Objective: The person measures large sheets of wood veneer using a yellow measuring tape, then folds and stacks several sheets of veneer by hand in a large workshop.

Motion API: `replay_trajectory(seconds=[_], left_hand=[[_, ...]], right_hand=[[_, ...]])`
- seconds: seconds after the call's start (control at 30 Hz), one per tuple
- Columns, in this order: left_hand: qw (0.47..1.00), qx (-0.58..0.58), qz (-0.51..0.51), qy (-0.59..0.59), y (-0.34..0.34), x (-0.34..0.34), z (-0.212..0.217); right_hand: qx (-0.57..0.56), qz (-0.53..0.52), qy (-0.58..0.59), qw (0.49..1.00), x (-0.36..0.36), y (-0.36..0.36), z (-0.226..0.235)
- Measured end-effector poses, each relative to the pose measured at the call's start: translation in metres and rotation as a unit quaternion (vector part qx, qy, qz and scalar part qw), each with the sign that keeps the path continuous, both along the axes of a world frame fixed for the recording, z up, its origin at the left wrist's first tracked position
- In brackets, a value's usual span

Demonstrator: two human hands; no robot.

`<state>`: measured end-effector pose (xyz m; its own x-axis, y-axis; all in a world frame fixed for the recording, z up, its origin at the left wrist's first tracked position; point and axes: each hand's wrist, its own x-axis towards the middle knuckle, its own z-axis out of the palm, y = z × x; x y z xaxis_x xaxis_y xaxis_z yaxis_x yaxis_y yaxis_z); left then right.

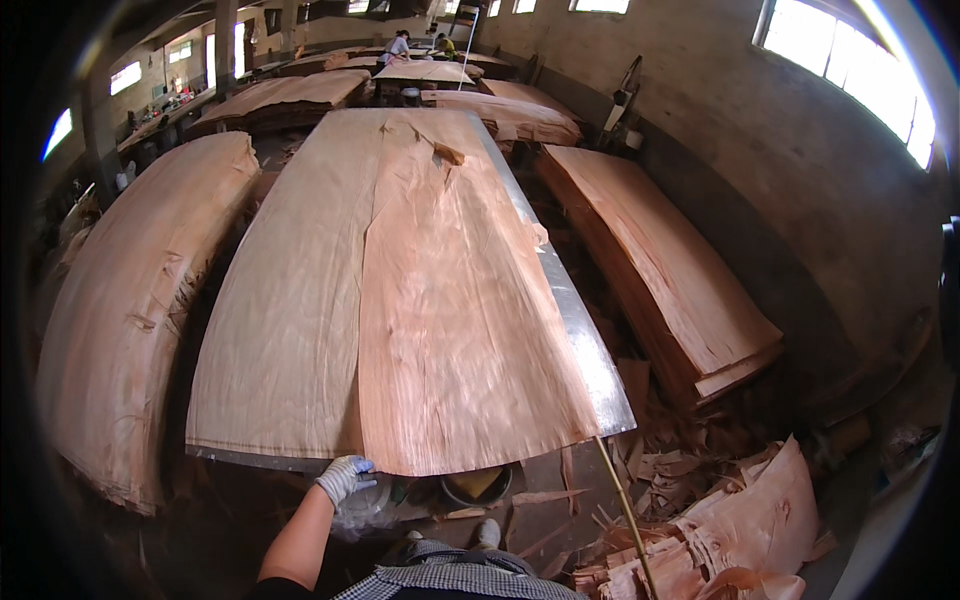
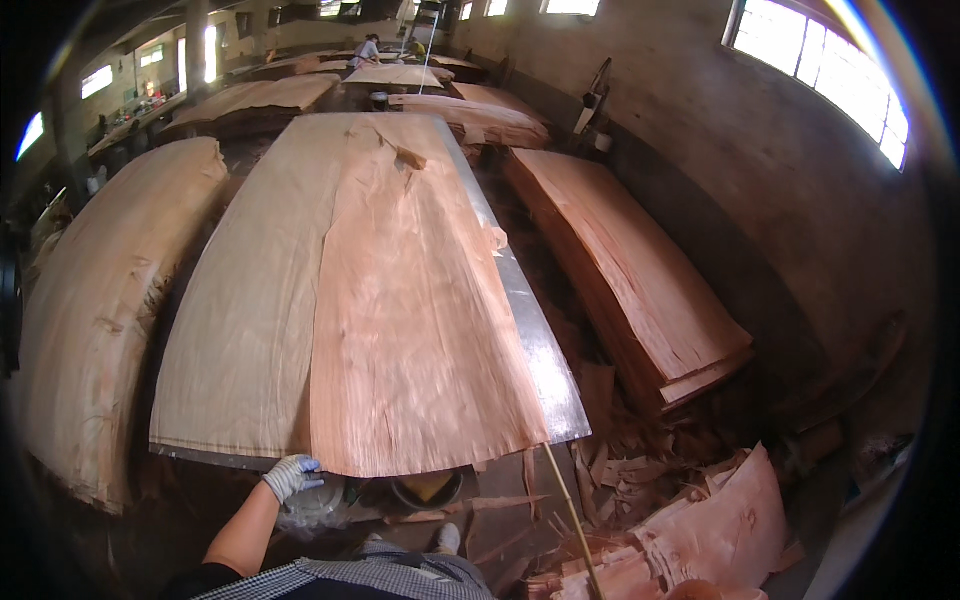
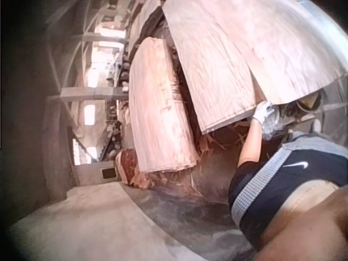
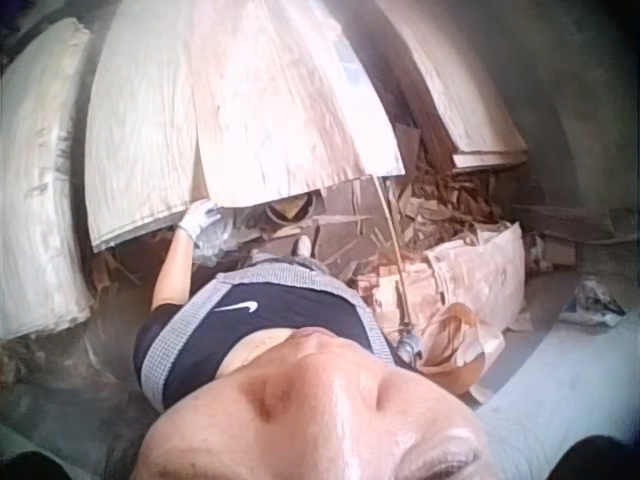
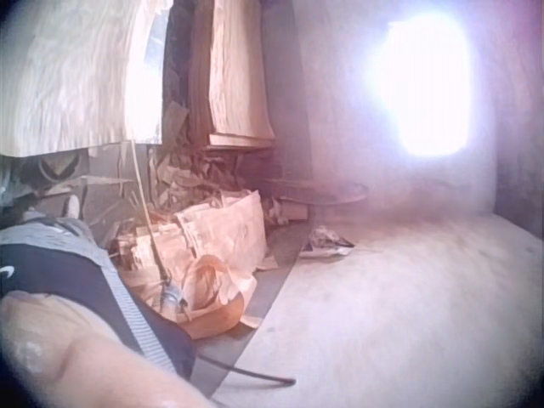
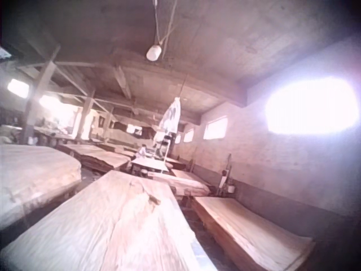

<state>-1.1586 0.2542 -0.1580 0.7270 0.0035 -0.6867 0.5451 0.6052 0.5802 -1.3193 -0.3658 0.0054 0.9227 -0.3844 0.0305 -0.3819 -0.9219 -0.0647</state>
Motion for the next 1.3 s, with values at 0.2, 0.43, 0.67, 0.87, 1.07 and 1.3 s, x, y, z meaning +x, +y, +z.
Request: replay_trajectory(seconds=[0.2, 0.43, 0.67, 0.87, 1.07, 1.3], left_hand=[[0.997, 0.064, 0.042, 0.000, -0.016, 0.006, 0.000], [0.969, 0.173, 0.152, 0.090, -0.045, 0.011, 0.014], [0.938, 0.290, 0.152, 0.109, -0.055, -0.014, 0.050], [0.751, 0.644, 0.124, 0.079, -0.088, -0.012, 0.075], [0.662, 0.733, -0.001, -0.153, -0.163, 0.046, 0.070], [0.707, 0.639, -0.159, -0.257, -0.257, 0.096, 0.066]], right_hand=[[0.026, 0.045, -0.058, 0.997, 0.068, -0.058, -0.032], [0.265, 0.019, -0.048, 0.963, 0.224, -0.081, -0.121], [0.244, 0.090, -0.152, 0.953, 0.315, -0.083, -0.120], [0.213, 0.152, -0.165, 0.951, 0.309, -0.080, -0.102], [0.417, 0.112, -0.028, 0.902, 0.310, 0.003, -0.089], [0.316, 0.243, -0.047, 0.916, 0.348, 0.080, -0.138]])
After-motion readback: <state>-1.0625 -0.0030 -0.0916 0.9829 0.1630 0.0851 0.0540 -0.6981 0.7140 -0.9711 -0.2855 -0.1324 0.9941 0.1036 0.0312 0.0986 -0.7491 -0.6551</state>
